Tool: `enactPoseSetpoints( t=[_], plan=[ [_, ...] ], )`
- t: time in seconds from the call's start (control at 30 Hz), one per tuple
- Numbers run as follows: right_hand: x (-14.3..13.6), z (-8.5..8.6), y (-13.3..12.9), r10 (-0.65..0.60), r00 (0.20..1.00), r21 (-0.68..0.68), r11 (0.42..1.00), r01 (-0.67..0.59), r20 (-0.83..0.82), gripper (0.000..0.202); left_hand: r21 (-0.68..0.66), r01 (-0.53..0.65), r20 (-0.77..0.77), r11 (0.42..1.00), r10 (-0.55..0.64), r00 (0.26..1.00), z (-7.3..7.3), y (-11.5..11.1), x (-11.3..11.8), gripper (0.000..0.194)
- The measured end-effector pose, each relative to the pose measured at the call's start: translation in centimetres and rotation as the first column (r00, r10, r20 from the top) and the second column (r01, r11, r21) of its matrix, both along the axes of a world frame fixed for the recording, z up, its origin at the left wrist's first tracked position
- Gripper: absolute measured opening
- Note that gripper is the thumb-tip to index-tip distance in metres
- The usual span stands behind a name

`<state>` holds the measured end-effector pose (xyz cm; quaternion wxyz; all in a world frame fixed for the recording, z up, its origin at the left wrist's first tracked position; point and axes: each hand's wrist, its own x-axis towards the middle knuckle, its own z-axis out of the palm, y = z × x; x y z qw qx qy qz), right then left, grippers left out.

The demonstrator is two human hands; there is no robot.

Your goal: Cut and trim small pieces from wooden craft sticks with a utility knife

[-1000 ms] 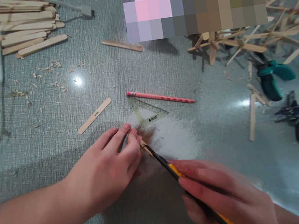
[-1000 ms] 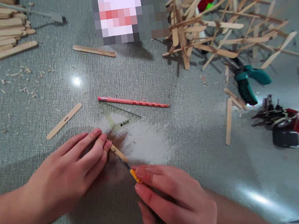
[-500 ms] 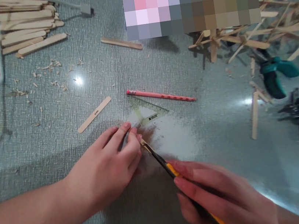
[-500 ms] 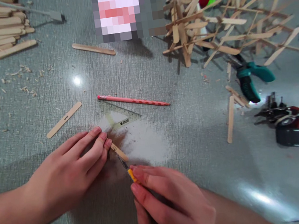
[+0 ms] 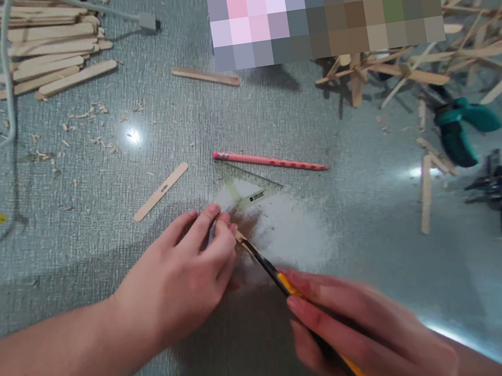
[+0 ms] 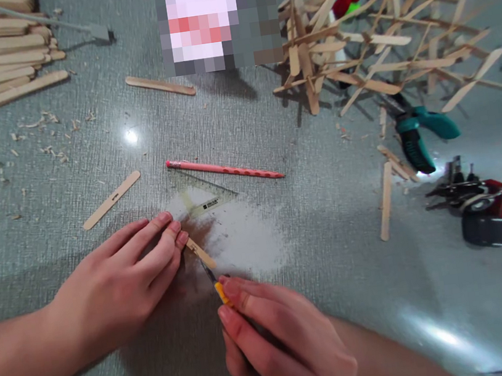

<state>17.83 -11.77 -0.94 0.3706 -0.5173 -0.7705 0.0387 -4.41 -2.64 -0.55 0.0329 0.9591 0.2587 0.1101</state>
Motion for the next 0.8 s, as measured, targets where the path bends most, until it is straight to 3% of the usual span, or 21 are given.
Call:
enactPoseSetpoints(
  t=[0.13, 0.8],
  plan=[
    [-0.41, -0.36, 0.54, 0.073, 0.996, 0.150, 0.987, -0.063, -0.060, 0.013, 0.002, -0.001, 0.005, 1.000, 0.001, 1.000, 0.07, -0.04, 0.00, 0.043],
    [-0.84, -0.07, -0.10, -0.014, 0.998, 0.090, 0.996, 0.019, -0.058, 0.017, -0.010, 0.000, 0.000, 1.000, 0.000, 1.000, 0.18, -0.02, -0.02, 0.043]
  ],
)
